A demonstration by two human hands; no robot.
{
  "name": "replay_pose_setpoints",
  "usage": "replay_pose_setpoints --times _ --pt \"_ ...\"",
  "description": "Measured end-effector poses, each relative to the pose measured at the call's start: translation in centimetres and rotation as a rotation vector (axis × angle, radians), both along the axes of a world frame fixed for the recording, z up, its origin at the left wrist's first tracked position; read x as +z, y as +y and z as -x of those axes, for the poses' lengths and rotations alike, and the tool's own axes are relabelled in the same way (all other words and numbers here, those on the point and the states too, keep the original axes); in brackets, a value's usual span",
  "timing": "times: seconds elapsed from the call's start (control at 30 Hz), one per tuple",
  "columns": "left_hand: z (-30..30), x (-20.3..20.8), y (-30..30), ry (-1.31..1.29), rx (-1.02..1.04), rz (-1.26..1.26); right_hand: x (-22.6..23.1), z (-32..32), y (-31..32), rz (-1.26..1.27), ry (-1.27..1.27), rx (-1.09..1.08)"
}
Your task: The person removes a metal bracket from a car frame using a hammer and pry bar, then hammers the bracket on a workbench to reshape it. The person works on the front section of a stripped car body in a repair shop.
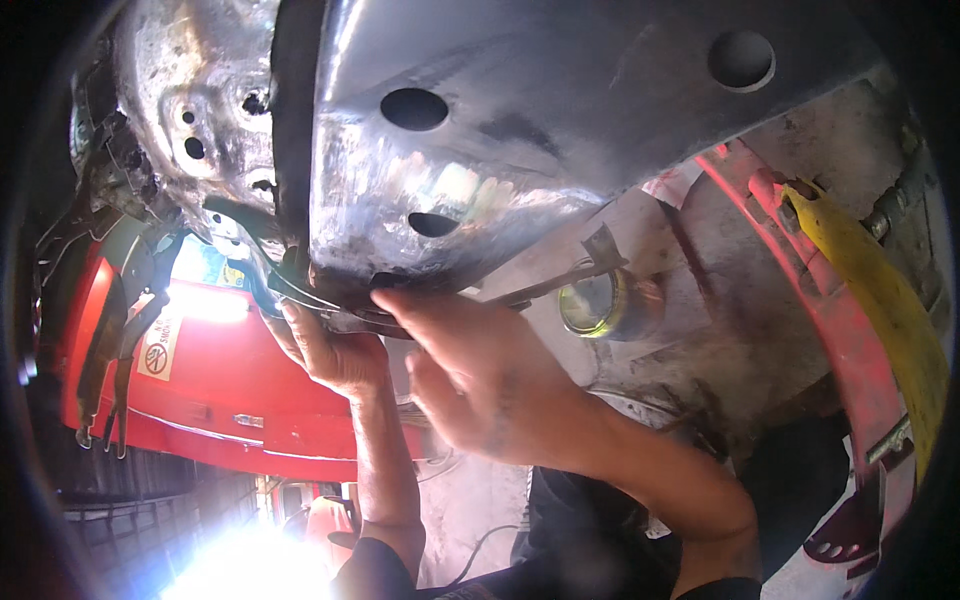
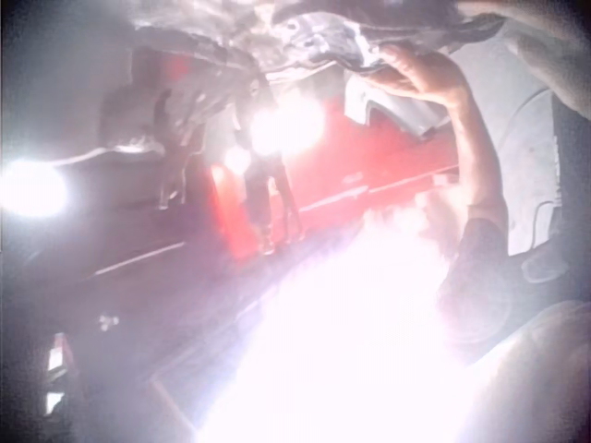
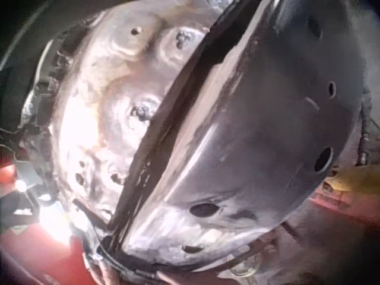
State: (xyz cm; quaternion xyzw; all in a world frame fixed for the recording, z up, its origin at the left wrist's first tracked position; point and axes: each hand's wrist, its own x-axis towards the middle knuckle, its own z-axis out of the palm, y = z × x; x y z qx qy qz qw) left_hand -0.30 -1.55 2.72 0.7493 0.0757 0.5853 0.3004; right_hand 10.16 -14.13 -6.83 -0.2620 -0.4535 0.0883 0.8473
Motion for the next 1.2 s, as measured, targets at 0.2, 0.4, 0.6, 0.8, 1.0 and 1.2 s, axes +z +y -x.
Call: replay_pose_setpoints --times 0.2,0.4,0.6,0.8,1.0,1.2 --pt "0.5 -0.3 0.9 0.044 0.132 -0.053 2.5 -1.6 1.4 0.084 -0.103 0.225" --pt "0.5 0.0 0.1 0.068 0.069 0.002 3.0 -1.6 1.4 0.216 -0.185 0.240" --pt "1.1 0.1 1.1 0.049 0.130 -0.024 3.5 -0.9 2.5 0.209 -0.180 0.191" --pt "1.5 -0.3 1.5 0.038 0.182 0.003 3.4 -0.7 3.7 0.013 -0.241 0.050" --pt "0.8 -0.6 2.3 0.006 0.120 -0.068 4.0 -0.6 2.8 0.233 -0.112 0.299" --pt "0.1 -0.4 0.8 -0.005 0.075 -0.031 3.9 -0.1 1.8 0.299 -0.164 0.142"
